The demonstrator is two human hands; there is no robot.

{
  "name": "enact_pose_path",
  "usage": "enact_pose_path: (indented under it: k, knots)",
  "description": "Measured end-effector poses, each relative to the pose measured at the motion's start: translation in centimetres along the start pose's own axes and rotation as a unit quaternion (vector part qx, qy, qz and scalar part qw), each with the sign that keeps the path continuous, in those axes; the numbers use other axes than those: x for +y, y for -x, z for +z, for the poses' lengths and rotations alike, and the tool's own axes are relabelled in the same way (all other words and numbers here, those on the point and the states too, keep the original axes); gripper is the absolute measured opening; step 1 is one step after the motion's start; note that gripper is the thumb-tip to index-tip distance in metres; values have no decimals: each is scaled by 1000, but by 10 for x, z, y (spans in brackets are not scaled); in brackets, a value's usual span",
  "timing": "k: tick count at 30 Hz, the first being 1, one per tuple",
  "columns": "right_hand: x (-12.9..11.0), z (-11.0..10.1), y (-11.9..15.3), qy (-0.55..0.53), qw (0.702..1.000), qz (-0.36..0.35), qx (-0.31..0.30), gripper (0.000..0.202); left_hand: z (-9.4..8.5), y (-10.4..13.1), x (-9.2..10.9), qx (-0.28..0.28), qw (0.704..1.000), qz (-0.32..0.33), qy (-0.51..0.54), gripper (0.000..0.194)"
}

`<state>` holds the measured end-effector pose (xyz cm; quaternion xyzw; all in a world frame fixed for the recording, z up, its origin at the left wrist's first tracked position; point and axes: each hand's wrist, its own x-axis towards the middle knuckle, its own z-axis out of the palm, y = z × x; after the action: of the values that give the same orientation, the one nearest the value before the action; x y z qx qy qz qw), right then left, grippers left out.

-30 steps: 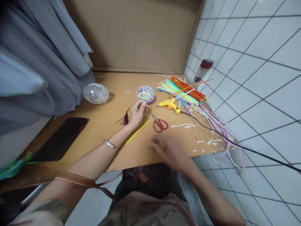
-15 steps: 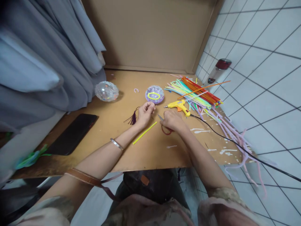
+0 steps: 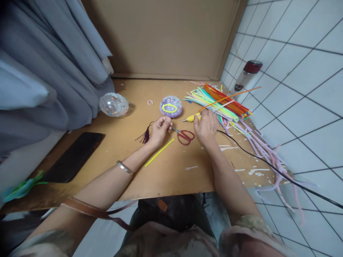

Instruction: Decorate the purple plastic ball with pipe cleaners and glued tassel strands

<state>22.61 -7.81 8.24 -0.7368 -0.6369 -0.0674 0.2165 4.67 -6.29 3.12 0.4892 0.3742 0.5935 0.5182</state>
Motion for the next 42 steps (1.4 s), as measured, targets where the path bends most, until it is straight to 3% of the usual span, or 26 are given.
enact_pose_path:
  k: [2, 6, 11, 13, 16, 19, 22, 26, 29, 31, 35, 38, 42]
  knots:
    - [8, 3, -4, 37, 998, 48, -8, 52, 0, -1, -1, 8, 1000, -1, 3, 38]
    - [16, 13, -10, 78, 989, 81, -100, 67, 1, 0, -3, 25, 1000, -2, 0, 40]
    - [21, 20, -16, 26, 987, 118, -108, 57, 3, 3, -2, 45, 999, 10, -13, 33]
    - [21, 19, -17, 4, 986, 136, -93, 51, 2, 5, -1, 41, 996, 42, -61, 27]
    - [20, 14, -17, -14, 987, 159, -34, 50, -1, 8, -1, -32, 967, 121, -221, 17]
    - [18, 10, -17, -34, 986, 164, 14, 51, -2, 11, -4, -158, 893, 157, -392, 15]
    - [17, 9, -16, -55, 987, 152, 22, 49, -2, 13, -4, -221, 847, 167, -453, 15]
    - [17, 9, -15, -62, 987, 145, 23, 46, 3, 21, 1, -281, 843, 201, -412, 18]
    - [16, 9, -14, -70, 987, 142, 40, 43, 8, 26, 5, -320, 868, 193, -326, 20]
    - [16, 11, -15, -84, 986, 135, 56, 42, 10, 26, 6, -280, 907, 164, -268, 18]
    - [16, 17, -16, -118, 980, 114, 114, 37, 9, 15, 2, -116, 985, 54, -115, 26]
    - [15, 22, -15, -143, 973, 87, 156, 32, 8, 8, -1, -45, 998, -24, 30, 39]
    - [14, 24, -13, -143, 972, 57, 178, 31, 9, 6, 1, -6, 987, -95, 129, 43]
